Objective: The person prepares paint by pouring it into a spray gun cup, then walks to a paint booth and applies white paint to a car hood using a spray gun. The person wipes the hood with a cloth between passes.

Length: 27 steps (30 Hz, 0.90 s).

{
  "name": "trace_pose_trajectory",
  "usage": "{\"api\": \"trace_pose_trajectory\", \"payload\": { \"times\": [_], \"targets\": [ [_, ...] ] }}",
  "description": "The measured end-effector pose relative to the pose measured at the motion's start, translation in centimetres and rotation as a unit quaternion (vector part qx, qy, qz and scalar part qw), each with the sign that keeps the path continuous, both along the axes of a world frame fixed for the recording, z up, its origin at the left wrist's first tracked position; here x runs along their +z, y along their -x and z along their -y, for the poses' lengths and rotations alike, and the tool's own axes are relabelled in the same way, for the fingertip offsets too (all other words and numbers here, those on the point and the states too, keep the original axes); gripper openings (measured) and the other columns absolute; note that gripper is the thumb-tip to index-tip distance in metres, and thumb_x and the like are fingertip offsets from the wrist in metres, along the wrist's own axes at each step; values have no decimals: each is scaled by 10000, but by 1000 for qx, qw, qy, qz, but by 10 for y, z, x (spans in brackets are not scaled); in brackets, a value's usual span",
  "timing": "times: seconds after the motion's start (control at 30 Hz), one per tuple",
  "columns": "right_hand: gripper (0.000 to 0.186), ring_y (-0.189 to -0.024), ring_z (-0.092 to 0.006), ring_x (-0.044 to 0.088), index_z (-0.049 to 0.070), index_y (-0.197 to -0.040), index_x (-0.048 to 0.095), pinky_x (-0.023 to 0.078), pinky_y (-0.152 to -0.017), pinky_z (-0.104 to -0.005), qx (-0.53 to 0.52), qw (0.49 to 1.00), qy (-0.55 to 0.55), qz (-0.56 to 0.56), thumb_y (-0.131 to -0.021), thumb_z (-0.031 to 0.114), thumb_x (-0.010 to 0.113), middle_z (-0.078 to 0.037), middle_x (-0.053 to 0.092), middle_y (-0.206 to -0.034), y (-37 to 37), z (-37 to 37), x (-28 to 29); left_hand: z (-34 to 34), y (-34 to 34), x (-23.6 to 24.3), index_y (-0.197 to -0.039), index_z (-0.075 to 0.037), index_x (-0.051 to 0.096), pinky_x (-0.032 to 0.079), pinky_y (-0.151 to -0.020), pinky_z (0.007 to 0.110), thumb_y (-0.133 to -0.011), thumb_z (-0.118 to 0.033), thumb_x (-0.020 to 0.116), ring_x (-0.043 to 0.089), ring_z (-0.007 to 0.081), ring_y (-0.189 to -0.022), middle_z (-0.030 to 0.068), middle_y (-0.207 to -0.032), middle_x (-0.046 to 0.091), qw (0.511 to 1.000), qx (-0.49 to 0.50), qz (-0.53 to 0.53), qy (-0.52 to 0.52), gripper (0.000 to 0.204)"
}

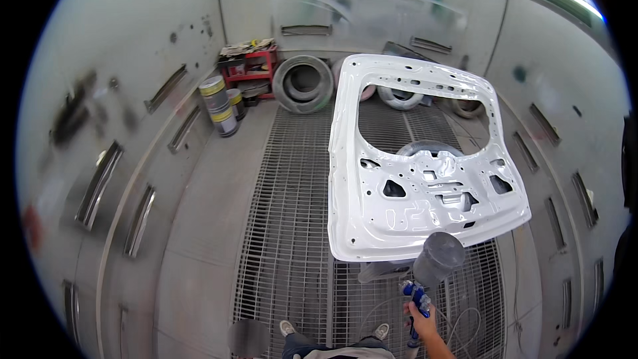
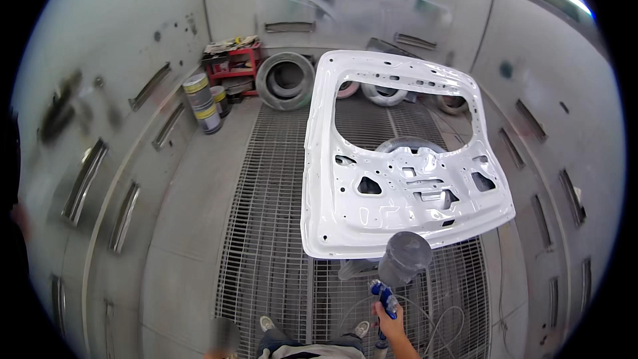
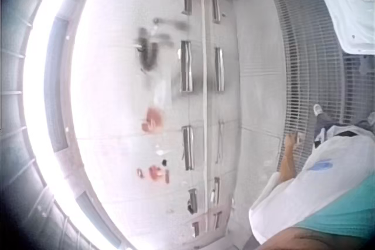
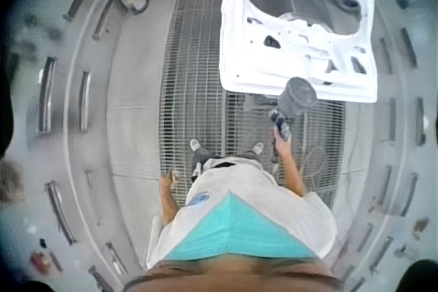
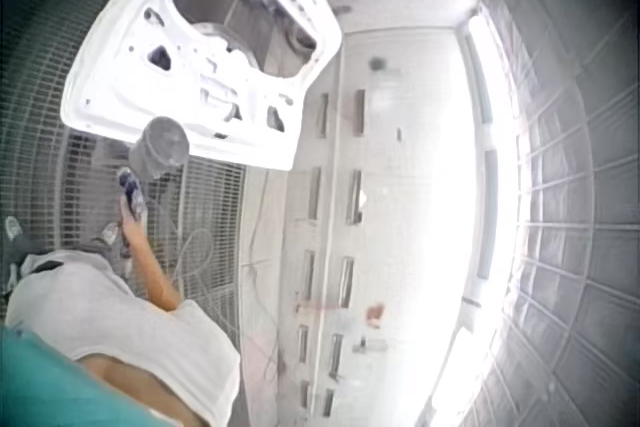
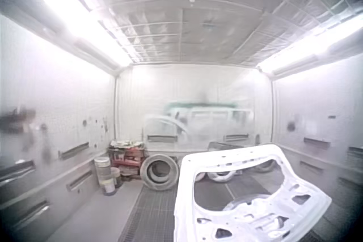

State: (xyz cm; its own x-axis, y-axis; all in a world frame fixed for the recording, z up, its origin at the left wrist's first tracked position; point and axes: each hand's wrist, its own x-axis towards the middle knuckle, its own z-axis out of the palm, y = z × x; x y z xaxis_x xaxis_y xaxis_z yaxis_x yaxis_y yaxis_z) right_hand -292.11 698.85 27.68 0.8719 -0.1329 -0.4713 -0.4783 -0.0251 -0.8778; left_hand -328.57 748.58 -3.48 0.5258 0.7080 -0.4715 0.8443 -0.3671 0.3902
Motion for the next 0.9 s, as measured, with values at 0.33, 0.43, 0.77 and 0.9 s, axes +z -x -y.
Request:
{"api": "trace_pose_trajectory", "payload": {
  "times": [0.33,0.43,0.77,0.9],
  "targets": [
    [204,-702,-129,620,20,-971,635,522,-468,-283,-66,995,44,66,-927,219,624,-50,653,-829,-19,-179,19,-244,23,-16,-979,8,686,498,-737,463,-873,-400,606,647,338,-808,144,-867,709,984,71,148,-72,428],
    [188,-758,-125,614,22,-1002,621,519,-474,-283,-118,989,56,75,-943,199,600,-51,649,-894,-37,-216,13,-296,-2,-23,-913,-28,709,488,-660,444,-872,-435,605,634,270,-702,103,-772,701,976,170,89,107,422],
    [192,-798,-115,598,25,-1010,615,514,-487,-288,-197,974,38,107,-947,206,603,-45,635,-906,-131,-318,-16,-372,-179,29,-926,9,688,454,-568,358,-830,-445,672,560,178,-622,104,-733,660,999,-44,-15,-25,464],
    [188,-784,-99,589,33,-1006,621,504,-485,-277,-207,972,29,104,-949,212,602,-31,629,-876,-192,-356,-22,-431,-243,55,-973,28,670,475,-587,369,-801,-454,715,578,194,-631,128,-757,670,997,-77,3,-29,513]
  ]
}}
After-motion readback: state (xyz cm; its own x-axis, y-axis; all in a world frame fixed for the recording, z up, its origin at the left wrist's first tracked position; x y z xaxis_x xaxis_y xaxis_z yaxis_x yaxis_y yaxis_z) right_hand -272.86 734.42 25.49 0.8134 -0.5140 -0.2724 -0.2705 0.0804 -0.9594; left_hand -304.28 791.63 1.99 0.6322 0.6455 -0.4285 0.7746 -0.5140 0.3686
